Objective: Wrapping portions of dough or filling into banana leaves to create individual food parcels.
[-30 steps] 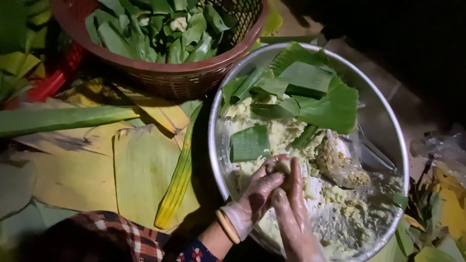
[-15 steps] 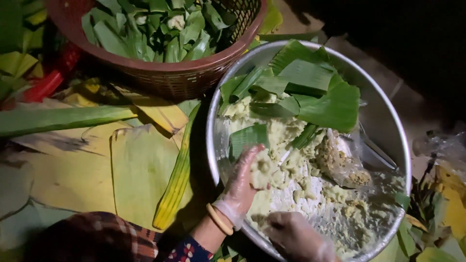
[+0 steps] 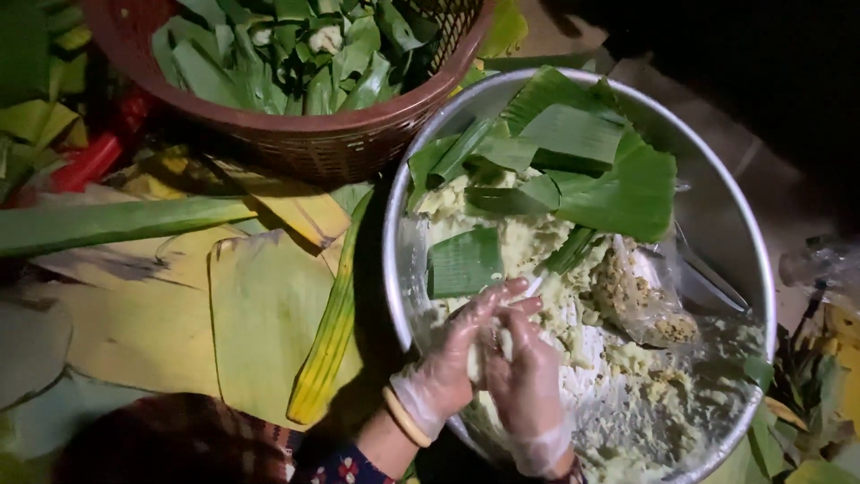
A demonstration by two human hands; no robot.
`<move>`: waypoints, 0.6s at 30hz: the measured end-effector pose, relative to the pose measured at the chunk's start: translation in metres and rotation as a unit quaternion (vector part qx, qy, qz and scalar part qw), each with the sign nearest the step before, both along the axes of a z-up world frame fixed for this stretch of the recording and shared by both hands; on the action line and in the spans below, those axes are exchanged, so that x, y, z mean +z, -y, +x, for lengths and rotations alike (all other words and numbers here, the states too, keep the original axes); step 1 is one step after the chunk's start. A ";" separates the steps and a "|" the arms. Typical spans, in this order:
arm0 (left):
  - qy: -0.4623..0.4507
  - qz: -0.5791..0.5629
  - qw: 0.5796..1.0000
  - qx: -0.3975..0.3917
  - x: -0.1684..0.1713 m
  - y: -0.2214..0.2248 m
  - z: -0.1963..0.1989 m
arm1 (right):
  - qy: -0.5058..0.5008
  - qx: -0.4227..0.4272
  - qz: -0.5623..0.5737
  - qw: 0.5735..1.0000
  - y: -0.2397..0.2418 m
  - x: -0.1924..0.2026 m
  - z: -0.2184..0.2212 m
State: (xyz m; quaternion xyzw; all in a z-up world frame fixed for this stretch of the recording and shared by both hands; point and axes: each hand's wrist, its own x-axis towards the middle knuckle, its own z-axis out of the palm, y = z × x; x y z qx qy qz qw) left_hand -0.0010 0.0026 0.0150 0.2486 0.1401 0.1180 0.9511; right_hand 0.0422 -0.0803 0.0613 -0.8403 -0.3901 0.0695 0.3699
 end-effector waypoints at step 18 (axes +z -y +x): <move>0.083 -0.155 0.984 -0.015 0.008 -0.003 -0.003 | -0.196 -0.107 0.130 0.966 0.025 0.005 -0.016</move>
